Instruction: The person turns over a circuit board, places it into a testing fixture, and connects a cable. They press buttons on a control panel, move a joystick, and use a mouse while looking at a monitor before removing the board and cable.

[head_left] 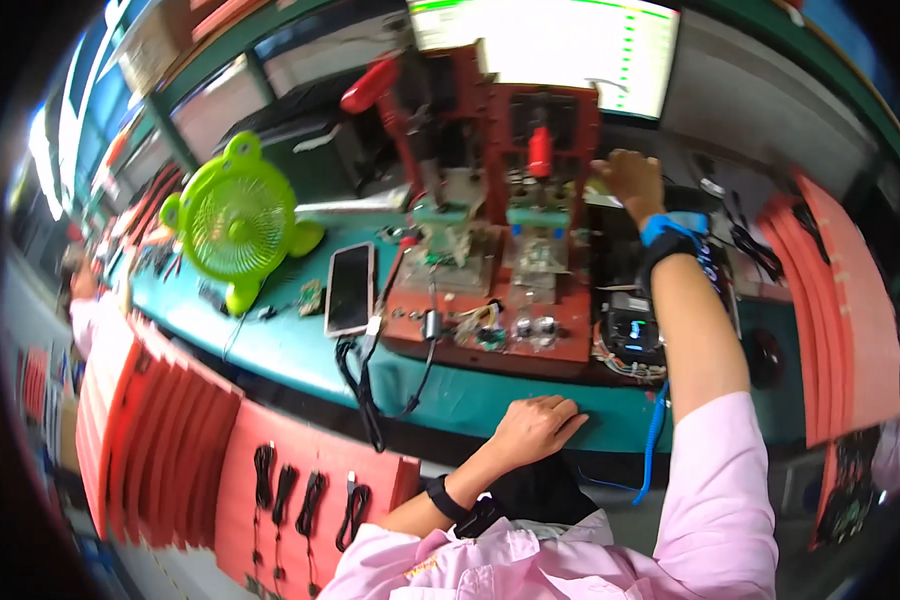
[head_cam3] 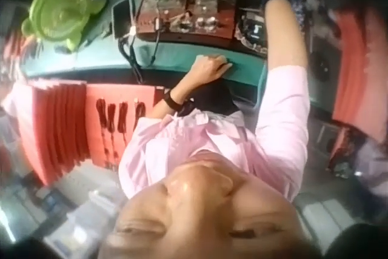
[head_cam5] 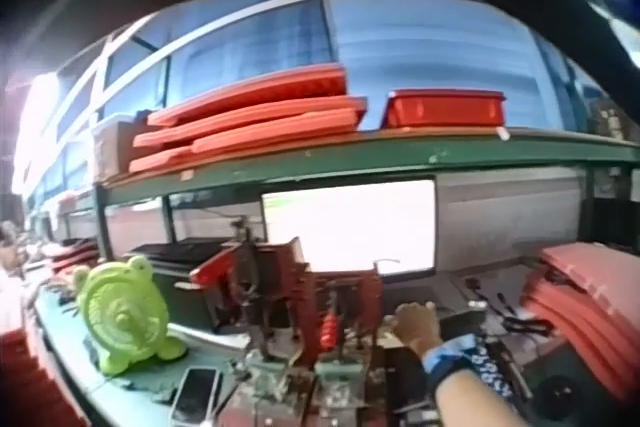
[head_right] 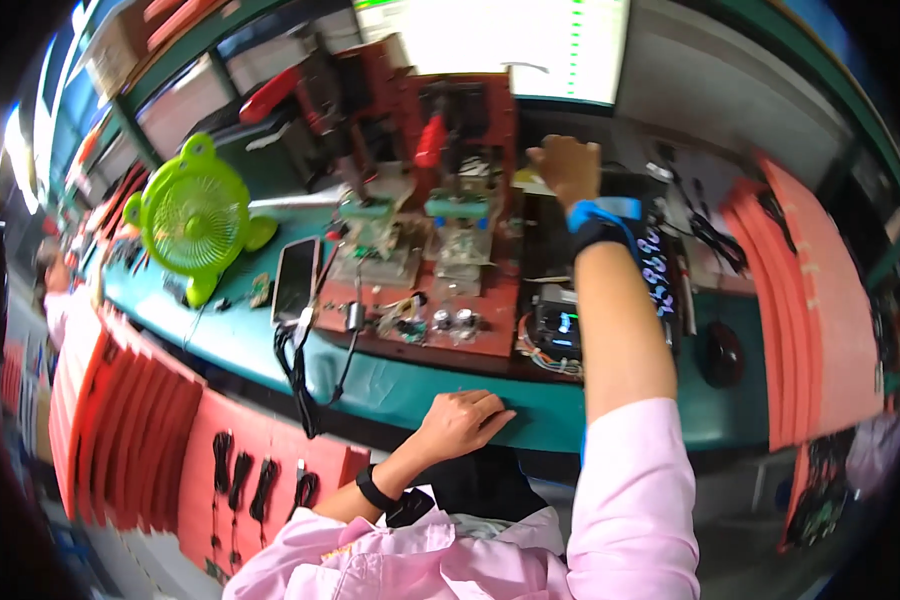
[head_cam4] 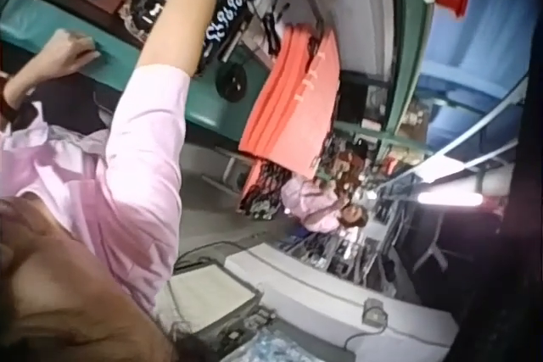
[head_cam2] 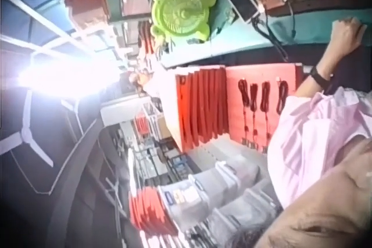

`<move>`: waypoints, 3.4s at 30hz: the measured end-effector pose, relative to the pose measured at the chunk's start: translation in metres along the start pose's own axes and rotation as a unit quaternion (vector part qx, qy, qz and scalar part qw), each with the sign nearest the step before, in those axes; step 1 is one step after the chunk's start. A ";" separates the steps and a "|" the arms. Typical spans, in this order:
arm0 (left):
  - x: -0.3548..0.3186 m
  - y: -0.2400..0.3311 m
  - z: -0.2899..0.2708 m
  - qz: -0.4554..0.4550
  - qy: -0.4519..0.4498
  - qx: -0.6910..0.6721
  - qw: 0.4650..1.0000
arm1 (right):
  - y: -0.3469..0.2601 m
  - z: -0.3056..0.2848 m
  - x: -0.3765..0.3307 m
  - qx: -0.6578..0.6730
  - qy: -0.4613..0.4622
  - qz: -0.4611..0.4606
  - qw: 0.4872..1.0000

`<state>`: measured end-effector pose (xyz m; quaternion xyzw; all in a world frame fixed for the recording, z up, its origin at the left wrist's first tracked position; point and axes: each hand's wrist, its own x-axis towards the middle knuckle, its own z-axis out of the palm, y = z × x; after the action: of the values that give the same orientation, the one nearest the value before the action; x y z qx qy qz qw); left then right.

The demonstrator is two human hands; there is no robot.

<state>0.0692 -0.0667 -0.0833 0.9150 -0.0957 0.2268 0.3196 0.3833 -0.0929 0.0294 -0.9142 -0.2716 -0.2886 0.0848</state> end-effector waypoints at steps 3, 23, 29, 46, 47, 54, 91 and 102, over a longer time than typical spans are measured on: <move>0.003 0.000 -0.002 0.021 -0.006 0.009 1.000 | 0.007 -0.003 0.001 0.002 -0.025 0.018 1.000; 0.011 0.004 0.003 0.021 -0.049 0.006 0.999 | 0.006 -0.003 -0.002 0.058 -0.001 0.038 0.998; -0.001 0.006 0.002 -0.003 -0.038 0.023 0.999 | 0.027 -0.018 -0.003 0.130 0.080 0.059 0.987; 0.003 0.003 0.001 0.037 -0.006 -0.020 0.999 | 0.207 -0.061 -0.298 -0.022 0.155 0.121 0.980; 0.001 0.001 0.001 0.028 -0.011 -0.016 0.999 | 0.204 -0.058 -0.301 -0.014 0.148 0.121 0.981; 0.004 0.000 0.001 0.017 -0.009 -0.009 1.000 | 0.216 -0.047 -0.289 -0.010 0.103 0.094 0.990; -0.002 0.005 0.006 0.015 0.033 0.018 0.999 | 0.211 -0.058 -0.293 0.043 0.069 0.153 0.985; -0.002 0.004 0.005 0.009 0.026 0.023 0.999 | 0.209 -0.058 -0.295 0.039 0.077 0.177 0.980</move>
<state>0.0682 -0.0722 -0.0853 0.9149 -0.0899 0.2557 0.2991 0.2675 -0.4184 -0.0916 -0.9188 -0.1090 -0.3280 0.1909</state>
